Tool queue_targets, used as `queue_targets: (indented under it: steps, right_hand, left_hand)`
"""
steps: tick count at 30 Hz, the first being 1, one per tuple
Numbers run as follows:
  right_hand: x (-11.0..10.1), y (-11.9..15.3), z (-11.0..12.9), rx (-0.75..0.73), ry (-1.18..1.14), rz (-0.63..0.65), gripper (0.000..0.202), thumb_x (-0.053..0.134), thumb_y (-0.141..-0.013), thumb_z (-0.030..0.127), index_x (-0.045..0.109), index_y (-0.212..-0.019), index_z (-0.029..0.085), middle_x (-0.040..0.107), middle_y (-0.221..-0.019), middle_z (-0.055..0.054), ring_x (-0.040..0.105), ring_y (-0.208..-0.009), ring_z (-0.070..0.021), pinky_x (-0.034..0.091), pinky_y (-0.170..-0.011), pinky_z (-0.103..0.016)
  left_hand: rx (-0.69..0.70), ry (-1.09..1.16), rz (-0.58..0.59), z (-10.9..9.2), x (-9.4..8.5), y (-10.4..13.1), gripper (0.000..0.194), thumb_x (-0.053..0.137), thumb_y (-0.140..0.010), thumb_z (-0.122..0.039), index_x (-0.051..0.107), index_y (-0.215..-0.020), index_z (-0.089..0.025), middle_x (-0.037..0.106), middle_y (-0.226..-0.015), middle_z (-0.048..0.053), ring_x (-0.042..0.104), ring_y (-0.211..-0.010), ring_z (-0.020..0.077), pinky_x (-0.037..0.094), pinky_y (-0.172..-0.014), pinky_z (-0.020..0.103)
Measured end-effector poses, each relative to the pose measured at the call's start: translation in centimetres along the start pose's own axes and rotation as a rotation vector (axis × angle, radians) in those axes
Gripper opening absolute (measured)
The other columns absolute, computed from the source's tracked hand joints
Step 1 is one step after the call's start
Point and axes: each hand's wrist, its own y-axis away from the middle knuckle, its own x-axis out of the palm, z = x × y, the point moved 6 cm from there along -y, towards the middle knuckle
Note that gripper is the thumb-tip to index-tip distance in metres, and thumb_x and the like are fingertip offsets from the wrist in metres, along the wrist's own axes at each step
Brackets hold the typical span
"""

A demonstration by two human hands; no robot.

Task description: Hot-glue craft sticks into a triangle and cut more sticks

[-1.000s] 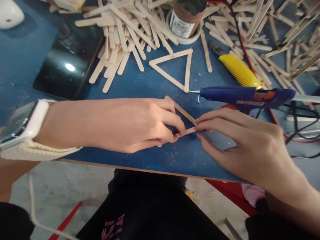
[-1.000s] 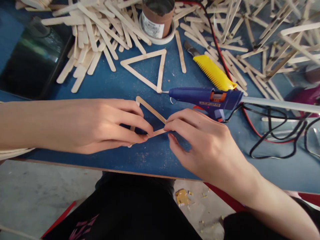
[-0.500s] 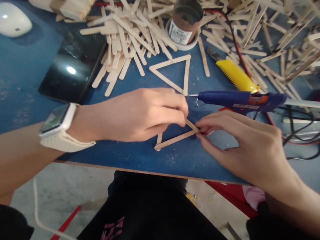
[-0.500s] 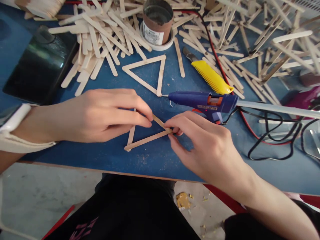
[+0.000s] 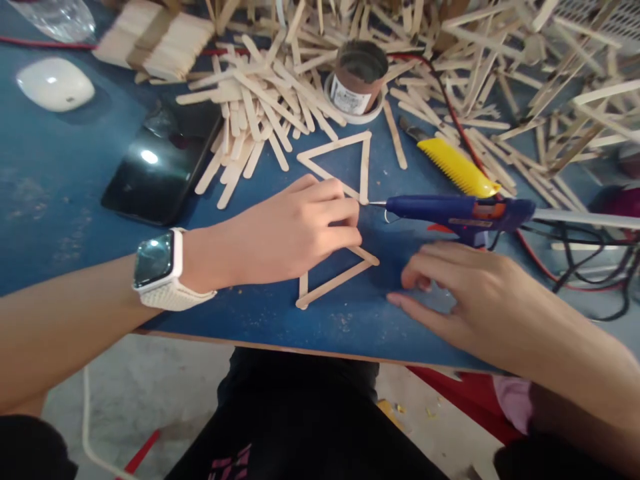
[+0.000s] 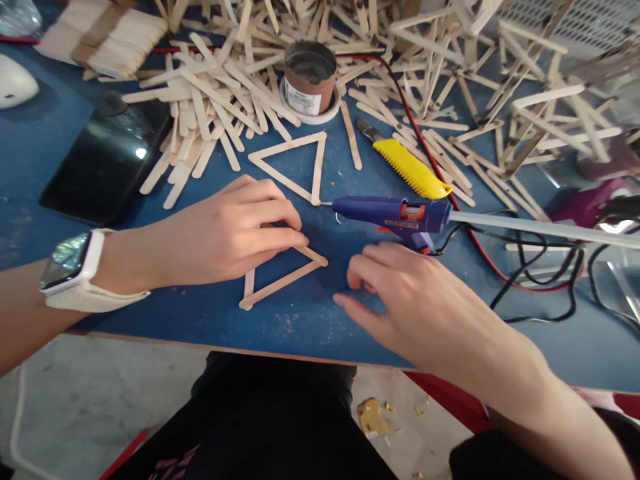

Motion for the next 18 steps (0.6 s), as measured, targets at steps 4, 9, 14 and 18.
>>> queue_targets:
  steps: [4, 9, 14, 18]
  right_hand:
    - [-0.3, 2.8, -2.9, 0.164, 0.118, 0.153, 0.057, 0.060, -0.123, 0.061, 0.050, -0.075, 0.031, 0.058, -0.060, 0.004, 0.059, -0.049, -0.0218, 0.037, -0.055, -0.040]
    - [-1.0, 5.7, -6.9, 0.499, 0.148, 0.237, 0.096, 0.024, -0.100, 0.115, 0.053, -0.061, 0.033, 0.054, -0.049, -0.002, 0.054, -0.040, -0.0260, 0.034, -0.049, -0.041]
    - [-3.2, 7.9, -10.6, 0.675, 0.153, 0.087, 0.101, 0.021, -0.093, 0.121, 0.068, -0.076, 0.034, 0.069, -0.062, -0.003, 0.062, -0.046, -0.0281, 0.040, -0.050, -0.045]
    - [-4.3, 9.3, -12.1, 0.489, -0.075, -0.019, 0.032, 0.070, -0.116, 0.069, 0.086, -0.114, 0.041, 0.089, -0.101, -0.005, 0.077, -0.067, -0.0268, 0.059, -0.063, -0.045]
  left_hand:
    - [-0.038, -0.019, -0.027, 0.2, -0.4, 0.1, 0.037, 0.048, -0.126, -0.013, 0.085, -0.123, -0.013, 0.083, -0.129, 0.017, 0.075, -0.123, 0.0349, 0.061, -0.104, 0.051]
    - [-0.057, 0.100, 0.008, 0.2, -0.4, 0.2, 0.037, 0.053, -0.125, -0.013, 0.083, -0.145, -0.017, 0.084, -0.143, 0.016, 0.074, -0.139, 0.0345, 0.058, -0.117, 0.051]
    - [0.023, 0.143, 0.017, 0.5, -0.3, 0.5, 0.031, 0.060, -0.122, -0.011, 0.088, -0.133, -0.019, 0.085, -0.138, 0.014, 0.075, -0.140, 0.0330, 0.055, -0.121, 0.048]
    - [0.020, 0.179, -0.027, 1.0, -0.6, 0.3, 0.029, 0.062, -0.123, -0.014, 0.090, -0.122, -0.021, 0.085, -0.125, 0.011, 0.078, -0.127, 0.0313, 0.055, -0.115, 0.048]
